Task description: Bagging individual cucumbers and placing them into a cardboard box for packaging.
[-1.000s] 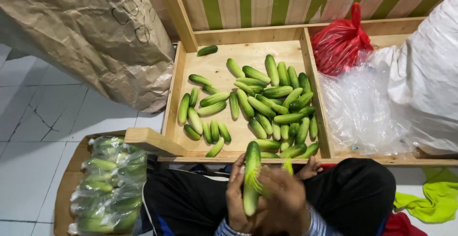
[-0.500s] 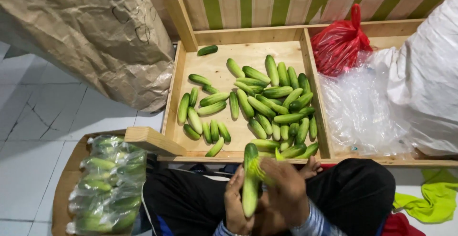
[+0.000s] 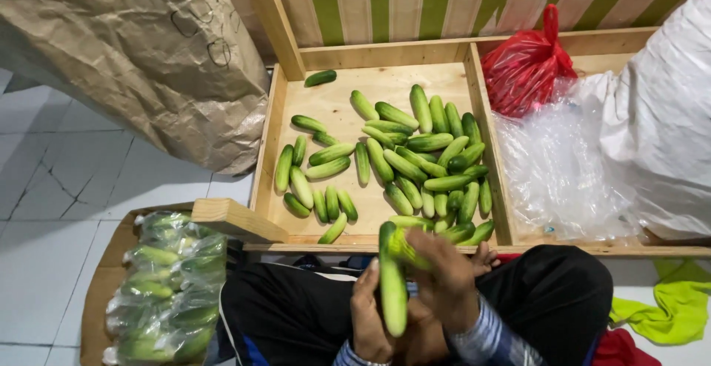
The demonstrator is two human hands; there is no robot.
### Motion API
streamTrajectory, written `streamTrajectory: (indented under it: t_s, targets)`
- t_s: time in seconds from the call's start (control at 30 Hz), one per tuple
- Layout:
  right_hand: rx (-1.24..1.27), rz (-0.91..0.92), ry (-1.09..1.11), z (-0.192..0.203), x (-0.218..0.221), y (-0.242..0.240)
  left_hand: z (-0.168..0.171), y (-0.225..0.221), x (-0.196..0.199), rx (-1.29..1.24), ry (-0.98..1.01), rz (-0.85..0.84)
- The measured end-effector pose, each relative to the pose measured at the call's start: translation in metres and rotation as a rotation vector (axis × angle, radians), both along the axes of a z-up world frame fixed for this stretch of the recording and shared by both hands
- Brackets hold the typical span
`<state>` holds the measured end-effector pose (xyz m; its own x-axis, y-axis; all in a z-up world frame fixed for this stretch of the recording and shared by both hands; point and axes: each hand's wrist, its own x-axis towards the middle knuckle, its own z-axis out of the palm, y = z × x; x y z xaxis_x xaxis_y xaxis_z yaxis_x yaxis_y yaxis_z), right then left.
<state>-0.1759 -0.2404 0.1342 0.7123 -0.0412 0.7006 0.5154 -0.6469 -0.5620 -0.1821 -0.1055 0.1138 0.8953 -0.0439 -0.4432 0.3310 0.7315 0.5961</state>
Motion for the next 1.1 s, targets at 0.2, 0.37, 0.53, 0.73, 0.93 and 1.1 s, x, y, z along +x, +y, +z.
streamTrajectory:
  t_s: [0.2,0.37,0.53,0.73,0.93,1.1]
  targets:
    - [-0.144,0.327,-0.005,-0.010,-0.064,0.026,-0.004,0.020,0.016,0.044,0.044,-0.153]
    - [0.003,0.000,-0.020,0.002,-0.004,0.001,0.024,0.003,0.007,0.080,0.008,-0.067]
    - [0.018,-0.050,-0.058,-0.018,-0.007,0.001,0.023,-0.003,0.012,0.080,-0.023,-0.128]
    - [-0.060,0.132,0.043,-0.003,-0.069,0.025,-0.028,0.006,0.028,0.185,-0.028,-0.155]
    - [-0.054,-0.276,-0.020,-0.011,-0.009,-0.004,0.015,-0.015,0.011,-0.035,-0.086,-0.204]
    - [0.042,-0.110,-0.061,-0.009,0.021,-0.016,-0.013,-0.020,0.020,0.003,-0.062,-0.165]
